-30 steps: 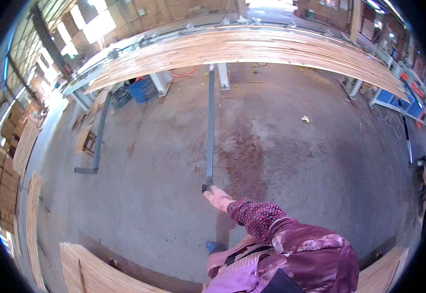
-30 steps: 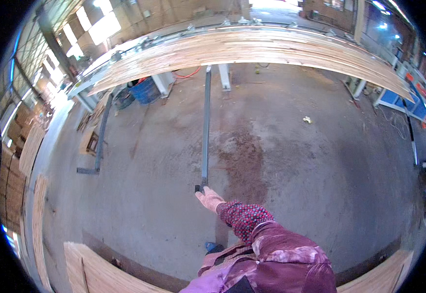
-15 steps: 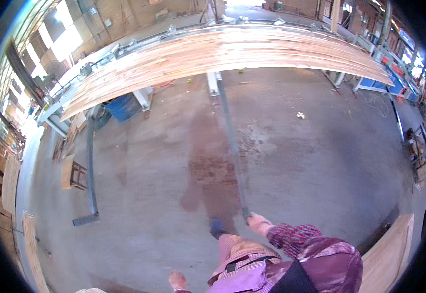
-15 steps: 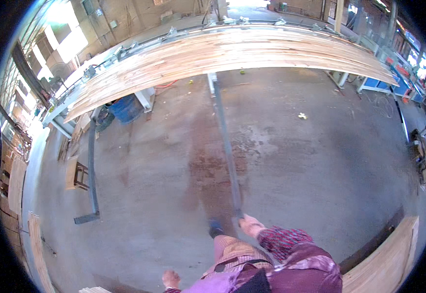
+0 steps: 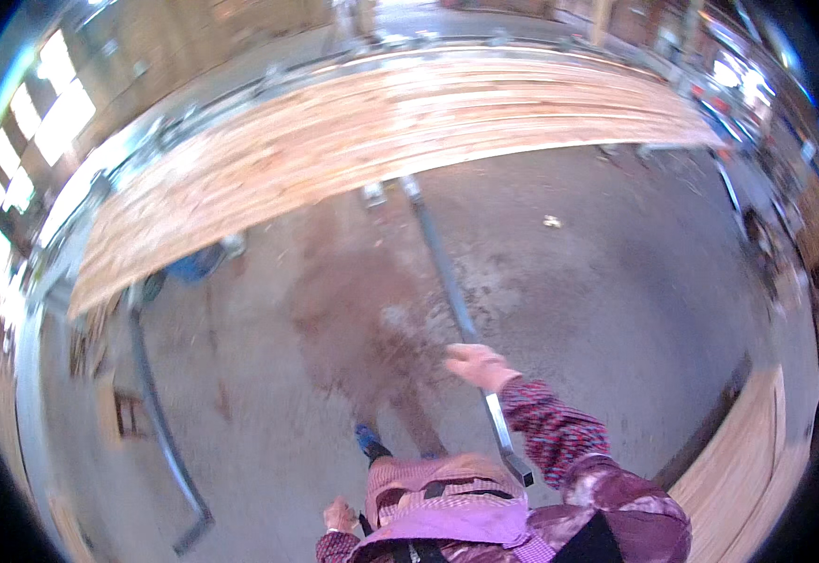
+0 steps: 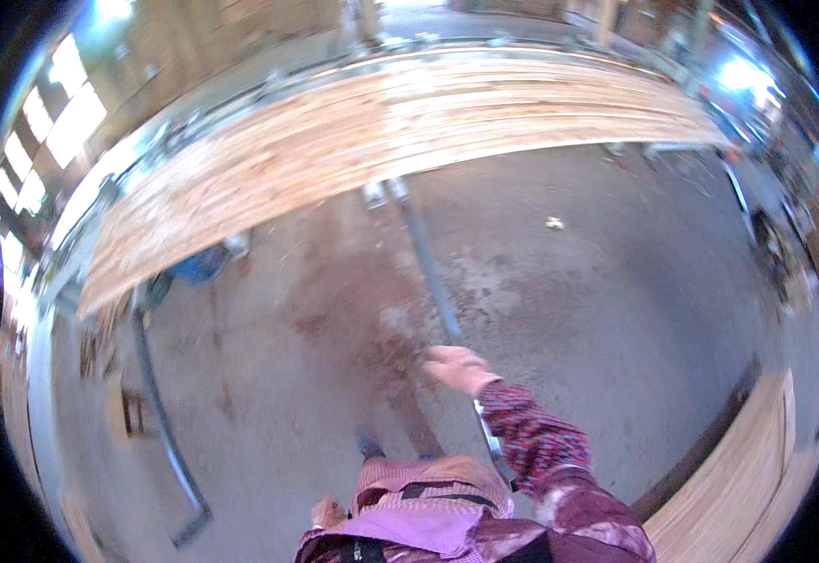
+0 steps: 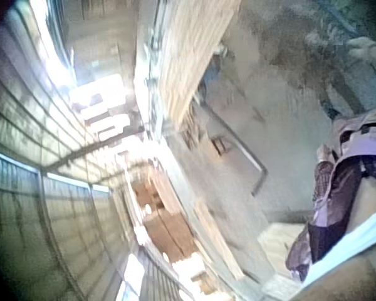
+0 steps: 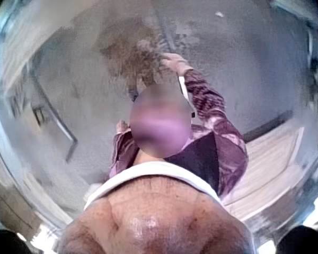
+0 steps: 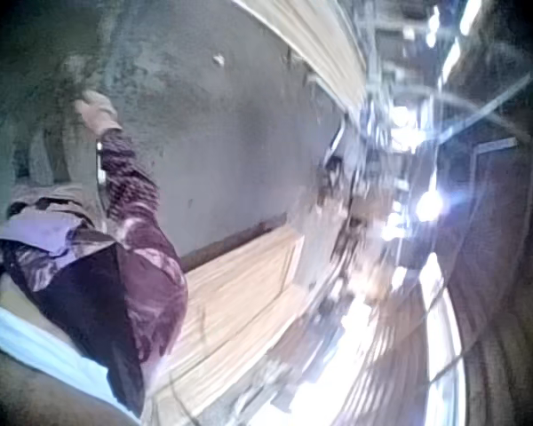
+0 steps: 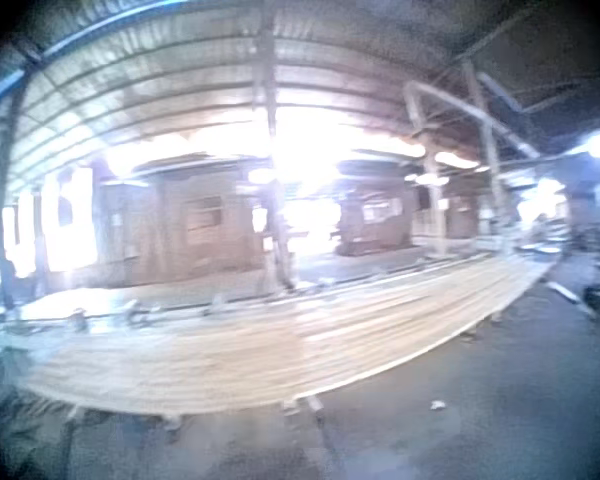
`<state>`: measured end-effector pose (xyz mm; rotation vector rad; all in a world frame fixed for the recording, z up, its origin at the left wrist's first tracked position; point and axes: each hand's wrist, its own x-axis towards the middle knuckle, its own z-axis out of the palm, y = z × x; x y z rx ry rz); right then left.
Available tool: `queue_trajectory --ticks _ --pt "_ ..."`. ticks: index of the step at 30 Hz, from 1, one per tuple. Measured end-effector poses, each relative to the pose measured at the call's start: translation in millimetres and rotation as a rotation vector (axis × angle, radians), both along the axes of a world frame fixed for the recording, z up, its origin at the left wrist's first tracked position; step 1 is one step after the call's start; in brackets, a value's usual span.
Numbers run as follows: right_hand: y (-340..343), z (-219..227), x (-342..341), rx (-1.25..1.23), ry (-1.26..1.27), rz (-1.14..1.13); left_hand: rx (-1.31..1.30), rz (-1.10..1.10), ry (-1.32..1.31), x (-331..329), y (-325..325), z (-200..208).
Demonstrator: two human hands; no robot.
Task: The person sorts and stacks small wooden planks on a metal table, then moves to a larger area to arrange long wooden boards on a conveyor system. The person handles the wood by hand, organizing the pieces into neat piles and aligning the boards for processing.
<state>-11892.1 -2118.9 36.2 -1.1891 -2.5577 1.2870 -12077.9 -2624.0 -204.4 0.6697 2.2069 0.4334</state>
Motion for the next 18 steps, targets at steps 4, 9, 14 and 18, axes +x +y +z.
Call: queue_trajectory --ticks 4,9,14,18 --pt "20.4 -24.5 -125.9 0.083 0.065 -0.021 0.36 0.573 -0.329 -141.6 71.8 -22.9" --pt "63.2 2.8 -252.4 0.243 0.03 -0.044 0.535 0.576 -0.514 -299.1 152.4 -1.4" --pt "134.1 18.1 -306.5 0.56 0.008 -0.163 0.535 0.333 -0.155 -337.4 302.3 109.8" --pt "190.4 30.7 -337.6 0.86 -0.088 -0.113 0.432 -0.081 0.472 -384.3 398.7 187.0"
